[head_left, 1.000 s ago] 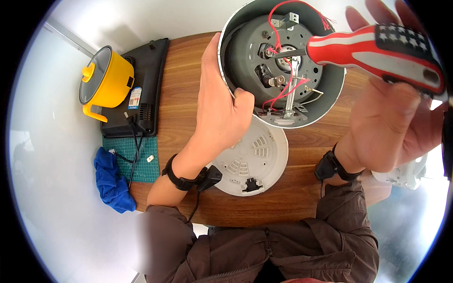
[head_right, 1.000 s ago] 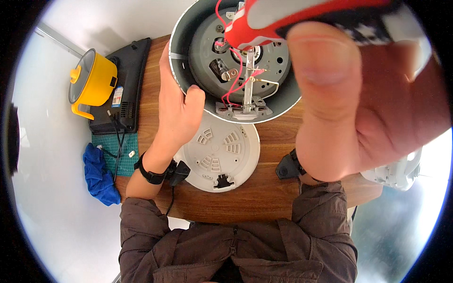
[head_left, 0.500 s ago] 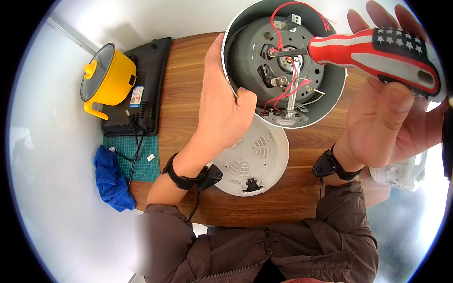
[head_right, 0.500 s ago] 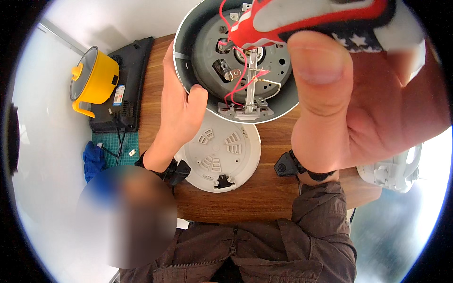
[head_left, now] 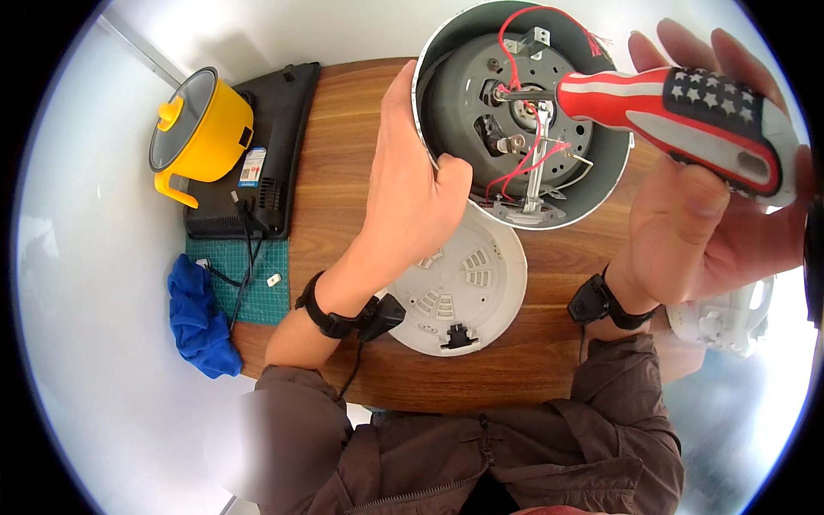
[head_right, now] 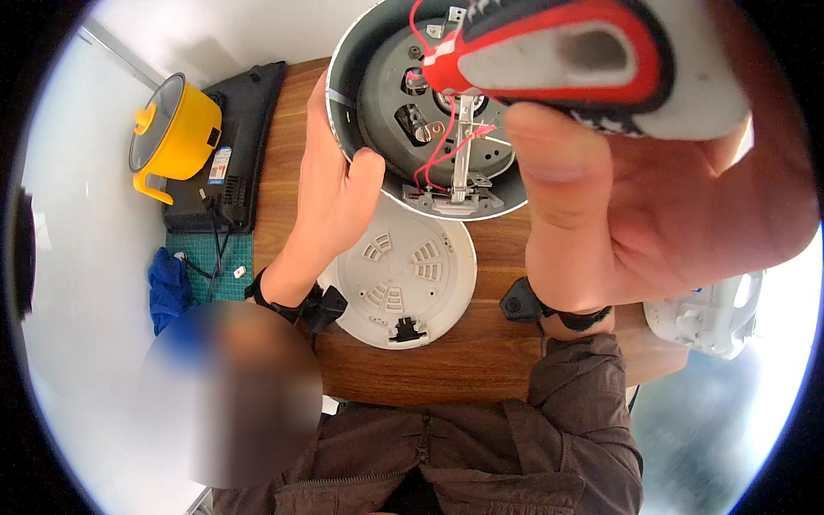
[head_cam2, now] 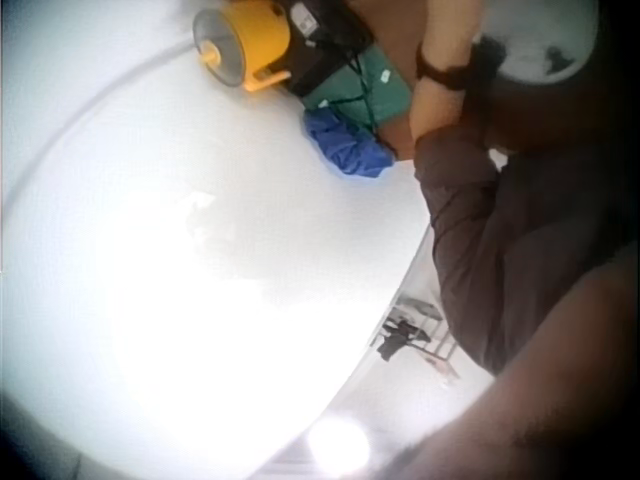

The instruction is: The person disassembles a white cylindrical appliance, removes the bottom cover, and uses a screwdriver to manipulate internal components and wires. The person repeatedly removes and reattaches the bottom cover while adjusting parts inside.

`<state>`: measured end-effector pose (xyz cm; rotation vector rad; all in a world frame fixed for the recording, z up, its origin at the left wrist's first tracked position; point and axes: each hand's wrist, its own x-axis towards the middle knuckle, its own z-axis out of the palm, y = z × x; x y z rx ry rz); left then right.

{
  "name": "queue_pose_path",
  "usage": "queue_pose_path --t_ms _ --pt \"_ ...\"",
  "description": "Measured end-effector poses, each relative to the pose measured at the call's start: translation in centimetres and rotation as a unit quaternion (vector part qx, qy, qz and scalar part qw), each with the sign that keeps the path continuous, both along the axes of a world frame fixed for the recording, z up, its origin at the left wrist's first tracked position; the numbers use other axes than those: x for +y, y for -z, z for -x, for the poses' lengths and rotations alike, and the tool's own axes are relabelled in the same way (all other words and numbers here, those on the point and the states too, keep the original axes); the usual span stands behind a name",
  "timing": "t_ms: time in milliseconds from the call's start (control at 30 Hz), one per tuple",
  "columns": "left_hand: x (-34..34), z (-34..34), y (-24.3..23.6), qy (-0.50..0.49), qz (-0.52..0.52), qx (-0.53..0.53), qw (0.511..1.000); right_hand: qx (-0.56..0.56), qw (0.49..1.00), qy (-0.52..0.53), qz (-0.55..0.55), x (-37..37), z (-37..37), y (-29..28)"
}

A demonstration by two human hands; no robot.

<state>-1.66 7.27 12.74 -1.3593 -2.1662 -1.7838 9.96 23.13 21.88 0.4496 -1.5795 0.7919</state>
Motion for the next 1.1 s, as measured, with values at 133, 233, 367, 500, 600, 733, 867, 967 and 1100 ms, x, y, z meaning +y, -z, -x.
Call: queue_pose_path --t_ms 133,233,367,500,600,733,867,967,1100 --pt "-0.1 0.2 -0.6 -0.005 0.028 -0.045 0.999 -0.015 0.999 -0.014 -0.032 -0.2 0.0 0.1" --pt "-0.2 0.3 -0.2 -0.003 0.012 -0.054 0.998 -0.066 0.991 0.024 -0.11 0.6 -0.8 -0.3" --pt "0.0 0.1 -0.3 -0.007 -0.004 -0.035 0.999 -0.046 0.991 0.039 -0.119 0.6 -0.6 -0.3" --pt "0.1 0.0 -0.2 0.003 -0.016 -0.021 1.0 0.004 0.994 0.058 -0.093 0.9 -0.2 -0.6" --pt "-0.1 0.1 0.0 -0.013 -0.011 -0.011 1.0 0.003 0.993 0.065 -0.099 2.6 -0.8 -0.9" --pt "-0.2 -0.1 -0.2 -0.022 -0.002 -0.016 1.0 -0.008 0.991 0.062 -0.122 3.5 -1.4 -1.1" --pt "0.0 0.0 -0.1 -0.024 -0.001 -0.002 1.0 0.024 0.993 0.084 -0.081 2.8 -1.1 -0.5" --pt "0.1 -0.1 -0.2 -0.021 0.001 -0.016 1.0 0.037 0.992 0.115 -0.03 1.4 -0.7 0.0" --pt "-0.1 -0.2 -0.2 -0.022 0.007 -0.02 1.0 0.028 0.997 0.066 -0.009 2.3 -0.6 0.0"
